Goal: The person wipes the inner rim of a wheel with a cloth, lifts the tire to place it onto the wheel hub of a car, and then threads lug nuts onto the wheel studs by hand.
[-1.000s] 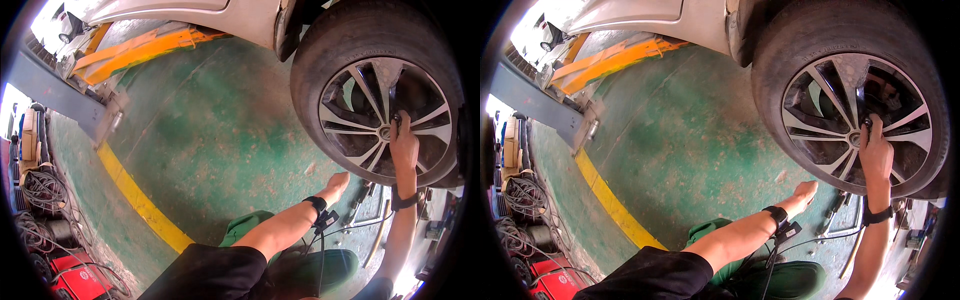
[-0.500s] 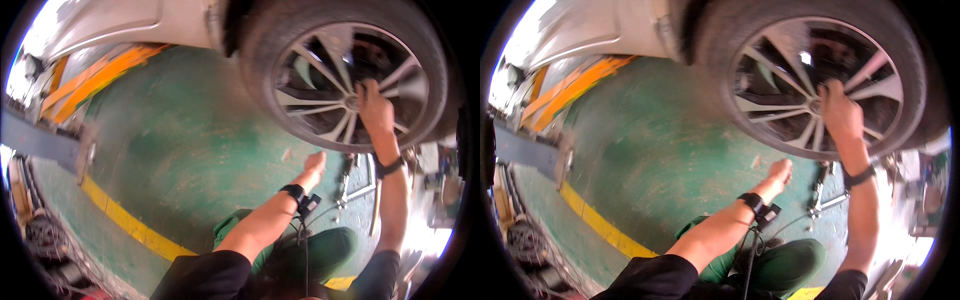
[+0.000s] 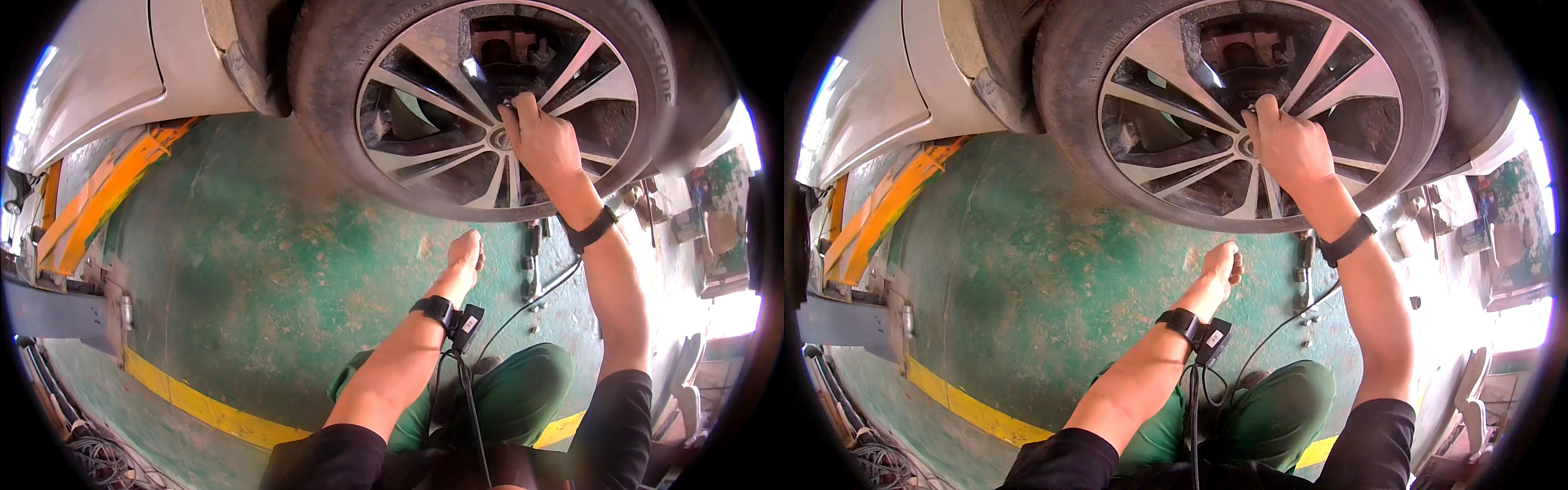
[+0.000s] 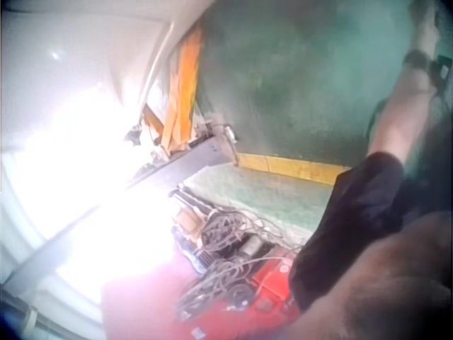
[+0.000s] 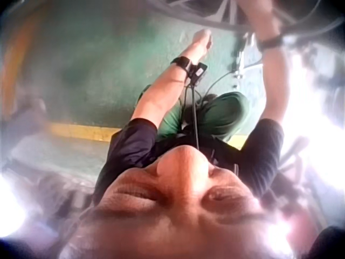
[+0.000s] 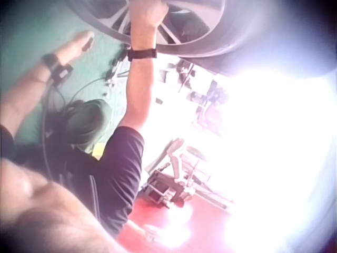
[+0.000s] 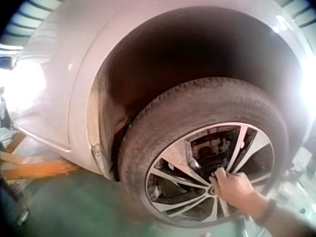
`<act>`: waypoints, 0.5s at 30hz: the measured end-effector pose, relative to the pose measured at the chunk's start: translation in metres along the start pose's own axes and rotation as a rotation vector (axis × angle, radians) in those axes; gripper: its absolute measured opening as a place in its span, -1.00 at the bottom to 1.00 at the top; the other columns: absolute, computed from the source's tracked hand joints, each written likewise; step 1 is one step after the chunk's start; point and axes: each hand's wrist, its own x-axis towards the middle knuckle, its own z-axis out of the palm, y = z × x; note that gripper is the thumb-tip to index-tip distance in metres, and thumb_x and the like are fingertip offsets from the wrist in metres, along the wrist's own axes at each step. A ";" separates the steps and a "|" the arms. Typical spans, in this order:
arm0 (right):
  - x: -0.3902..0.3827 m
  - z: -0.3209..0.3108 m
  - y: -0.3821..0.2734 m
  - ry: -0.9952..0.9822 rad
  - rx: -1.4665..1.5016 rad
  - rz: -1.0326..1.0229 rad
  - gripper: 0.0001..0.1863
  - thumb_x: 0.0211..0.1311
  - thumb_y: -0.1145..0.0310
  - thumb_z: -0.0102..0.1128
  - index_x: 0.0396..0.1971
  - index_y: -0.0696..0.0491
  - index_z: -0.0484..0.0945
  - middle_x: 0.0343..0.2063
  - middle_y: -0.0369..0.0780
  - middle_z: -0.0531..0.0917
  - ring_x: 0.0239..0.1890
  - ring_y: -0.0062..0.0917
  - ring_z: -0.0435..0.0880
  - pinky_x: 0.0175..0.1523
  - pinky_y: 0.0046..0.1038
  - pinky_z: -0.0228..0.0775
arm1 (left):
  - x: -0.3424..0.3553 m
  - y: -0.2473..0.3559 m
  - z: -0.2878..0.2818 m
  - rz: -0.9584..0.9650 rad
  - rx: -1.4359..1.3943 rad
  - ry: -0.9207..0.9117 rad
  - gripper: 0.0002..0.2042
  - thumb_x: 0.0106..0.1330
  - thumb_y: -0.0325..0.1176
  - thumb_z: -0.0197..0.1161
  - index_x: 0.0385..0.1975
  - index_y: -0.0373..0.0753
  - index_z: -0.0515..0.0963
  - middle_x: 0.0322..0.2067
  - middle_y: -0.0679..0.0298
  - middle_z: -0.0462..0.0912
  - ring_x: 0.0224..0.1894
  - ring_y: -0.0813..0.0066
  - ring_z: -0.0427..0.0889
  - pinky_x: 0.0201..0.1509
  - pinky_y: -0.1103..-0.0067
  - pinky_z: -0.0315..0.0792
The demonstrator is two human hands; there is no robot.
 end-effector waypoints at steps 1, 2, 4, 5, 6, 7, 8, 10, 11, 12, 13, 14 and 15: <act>0.001 -0.002 -0.002 0.010 0.028 -0.004 -0.76 0.28 0.24 0.16 -0.37 0.06 0.33 -0.79 -0.20 0.50 -0.73 -0.32 0.58 -0.65 -0.35 0.42 | -0.002 0.001 0.000 -0.002 -0.007 0.001 -0.81 0.21 -0.31 0.00 -0.65 -0.15 0.38 -0.67 0.36 0.41 -0.67 0.55 0.36 -0.63 0.57 0.18; 0.002 -0.006 -0.005 0.020 0.055 -0.009 -0.74 0.28 0.23 0.17 -0.41 0.05 0.31 -0.81 -0.21 0.48 -0.74 -0.33 0.58 -0.66 -0.36 0.41 | -0.002 0.002 -0.001 -0.003 -0.015 0.002 -0.80 0.21 -0.31 0.01 -0.65 -0.15 0.37 -0.67 0.36 0.41 -0.68 0.55 0.36 -0.63 0.57 0.17; 0.002 -0.007 -0.006 0.029 0.063 -0.021 -0.72 0.28 0.23 0.17 -0.44 0.05 0.30 -0.81 -0.21 0.48 -0.75 -0.34 0.57 -0.67 -0.37 0.40 | 0.000 0.001 -0.001 -0.003 -0.023 0.005 -0.80 0.21 -0.32 0.00 -0.65 -0.15 0.37 -0.67 0.36 0.41 -0.68 0.55 0.35 -0.64 0.57 0.17; 0.001 -0.005 -0.004 0.027 0.044 -0.028 -0.73 0.29 0.23 0.17 -0.43 0.05 0.31 -0.81 -0.21 0.48 -0.74 -0.34 0.57 -0.67 -0.37 0.40 | 0.001 0.000 -0.001 -0.004 -0.027 0.004 -0.80 0.21 -0.32 0.00 -0.65 -0.15 0.37 -0.67 0.36 0.41 -0.69 0.55 0.34 -0.65 0.57 0.17; 0.001 -0.004 -0.003 0.025 0.024 -0.035 -0.74 0.29 0.24 0.16 -0.42 0.05 0.31 -0.80 -0.20 0.48 -0.74 -0.33 0.58 -0.66 -0.37 0.41 | 0.003 -0.001 -0.002 -0.009 -0.006 -0.011 -0.82 0.22 -0.29 0.02 -0.62 -0.13 0.39 -0.64 0.37 0.43 -0.64 0.55 0.39 -0.60 0.57 0.22; 0.001 -0.002 -0.002 0.030 0.022 -0.019 -0.75 0.28 0.25 0.16 -0.41 0.05 0.32 -0.80 -0.20 0.49 -0.73 -0.33 0.58 -0.66 -0.36 0.42 | 0.006 -0.001 -0.005 -0.015 0.015 -0.026 -0.83 0.22 -0.27 0.04 -0.59 -0.12 0.41 -0.62 0.38 0.46 -0.60 0.54 0.44 -0.55 0.56 0.27; 0.001 0.000 -0.002 0.034 0.020 -0.003 -0.77 0.28 0.25 0.16 -0.39 0.05 0.33 -0.79 -0.20 0.49 -0.73 -0.33 0.58 -0.65 -0.36 0.42 | 0.008 -0.002 -0.006 -0.020 0.036 -0.041 -0.84 0.23 -0.25 0.06 -0.55 -0.10 0.44 -0.59 0.39 0.49 -0.56 0.54 0.49 -0.51 0.55 0.33; 0.002 0.000 -0.002 0.037 0.042 -0.003 -0.77 0.28 0.25 0.16 -0.38 0.05 0.34 -0.79 -0.20 0.49 -0.72 -0.33 0.59 -0.64 -0.36 0.43 | 0.010 -0.003 -0.006 -0.019 0.036 -0.050 -0.84 0.24 -0.24 0.06 -0.56 -0.10 0.43 -0.59 0.39 0.49 -0.56 0.54 0.49 -0.51 0.55 0.32; 0.002 -0.003 -0.003 0.036 0.066 -0.018 -0.77 0.28 0.25 0.16 -0.38 0.04 0.34 -0.79 -0.20 0.49 -0.72 -0.33 0.58 -0.64 -0.36 0.43 | 0.011 -0.003 -0.006 -0.018 0.035 -0.053 -0.84 0.24 -0.24 0.06 -0.56 -0.10 0.43 -0.59 0.39 0.49 -0.56 0.54 0.49 -0.51 0.55 0.32; 0.003 -0.003 -0.003 0.034 0.089 -0.033 -0.77 0.28 0.24 0.16 -0.38 0.04 0.34 -0.80 -0.20 0.49 -0.73 -0.32 0.58 -0.65 -0.35 0.43 | 0.011 -0.002 -0.006 -0.017 0.031 -0.043 -0.84 0.24 -0.24 0.06 -0.56 -0.10 0.43 -0.59 0.39 0.49 -0.56 0.54 0.49 -0.51 0.55 0.32; 0.002 -0.001 -0.002 0.044 0.062 -0.028 -0.77 0.29 0.24 0.16 -0.38 0.04 0.35 -0.80 -0.21 0.49 -0.73 -0.31 0.58 -0.65 -0.35 0.43 | 0.011 -0.003 -0.006 -0.020 0.029 -0.036 -0.84 0.24 -0.24 0.06 -0.56 -0.10 0.43 -0.59 0.39 0.49 -0.56 0.54 0.49 -0.51 0.55 0.32; 0.001 0.003 -0.001 0.053 0.035 -0.022 -0.77 0.29 0.23 0.16 -0.38 0.04 0.35 -0.80 -0.21 0.49 -0.73 -0.31 0.58 -0.65 -0.35 0.43 | 0.011 -0.004 -0.005 -0.022 0.028 -0.030 -0.84 0.24 -0.24 0.06 -0.56 -0.10 0.43 -0.59 0.39 0.49 -0.56 0.54 0.49 -0.51 0.55 0.32; 0.000 0.005 0.000 0.062 0.008 -0.017 -0.77 0.29 0.23 0.16 -0.38 0.04 0.36 -0.80 -0.21 0.49 -0.73 -0.30 0.58 -0.64 -0.34 0.43 | 0.012 -0.005 -0.005 -0.023 0.025 -0.034 -0.84 0.24 -0.24 0.06 -0.56 -0.10 0.43 -0.59 0.39 0.49 -0.56 0.54 0.49 -0.51 0.55 0.32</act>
